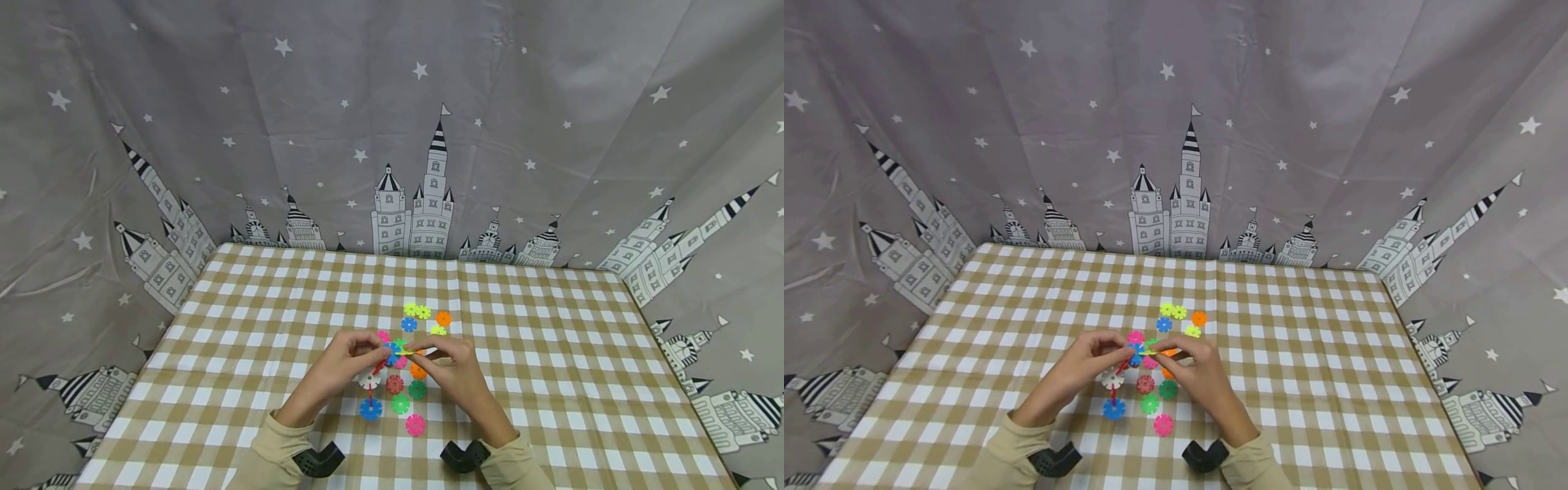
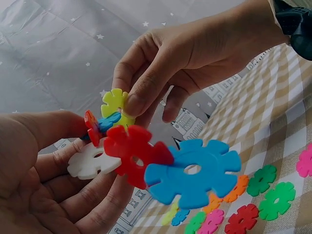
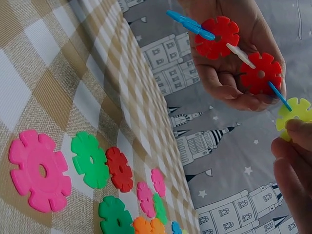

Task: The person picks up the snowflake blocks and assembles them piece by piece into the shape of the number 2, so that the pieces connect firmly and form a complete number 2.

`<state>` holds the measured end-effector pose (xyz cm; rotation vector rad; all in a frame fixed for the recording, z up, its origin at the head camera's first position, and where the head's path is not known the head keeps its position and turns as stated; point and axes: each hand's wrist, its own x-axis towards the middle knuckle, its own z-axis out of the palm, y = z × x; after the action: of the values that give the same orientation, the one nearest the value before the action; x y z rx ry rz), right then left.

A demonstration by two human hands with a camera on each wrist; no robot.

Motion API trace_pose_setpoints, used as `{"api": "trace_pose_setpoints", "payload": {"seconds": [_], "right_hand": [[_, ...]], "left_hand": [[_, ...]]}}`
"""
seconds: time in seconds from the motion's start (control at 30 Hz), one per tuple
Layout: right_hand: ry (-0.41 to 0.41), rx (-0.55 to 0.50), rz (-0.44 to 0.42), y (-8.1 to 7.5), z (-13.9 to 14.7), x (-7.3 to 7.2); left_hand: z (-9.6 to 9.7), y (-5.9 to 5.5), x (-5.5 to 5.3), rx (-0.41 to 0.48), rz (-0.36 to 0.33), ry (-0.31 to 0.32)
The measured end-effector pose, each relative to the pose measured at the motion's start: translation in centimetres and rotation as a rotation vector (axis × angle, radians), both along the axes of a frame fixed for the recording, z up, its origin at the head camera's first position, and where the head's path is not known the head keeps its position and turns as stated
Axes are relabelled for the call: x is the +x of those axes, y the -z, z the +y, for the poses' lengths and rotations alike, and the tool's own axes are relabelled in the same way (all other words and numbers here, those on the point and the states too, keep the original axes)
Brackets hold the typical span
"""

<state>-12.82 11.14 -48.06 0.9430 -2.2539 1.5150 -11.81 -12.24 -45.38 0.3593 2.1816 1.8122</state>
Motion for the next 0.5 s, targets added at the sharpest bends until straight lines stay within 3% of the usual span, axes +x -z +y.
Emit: {"api": "trace_pose_setpoints", "payload": {"seconds": [0.13, 0.23, 0.4, 0.5], "right_hand": [[-0.01, -0.012, -0.028, 0.1, 0.0, -0.2], [-0.006, 0.006, -0.093, 0.3, 0.1, -0.3], [-0.002, 0.135, -0.245, 1.0, 0.0, -0.6], [-0.048, 0.24, -0.301, 1.9, -0.2, -0.8]], "left_hand": [[-0.2, -0.1, -0.1, -0.003, -0.005, -0.013], [-0.5, -0.2, -0.1, -0.004, -0.018, -0.028], [-0.9, -0.4, -0.1, -0.01, -0.039, -0.046], [-0.9, -0.5, -0.1, -0.008, -0.043, -0.051]]}}
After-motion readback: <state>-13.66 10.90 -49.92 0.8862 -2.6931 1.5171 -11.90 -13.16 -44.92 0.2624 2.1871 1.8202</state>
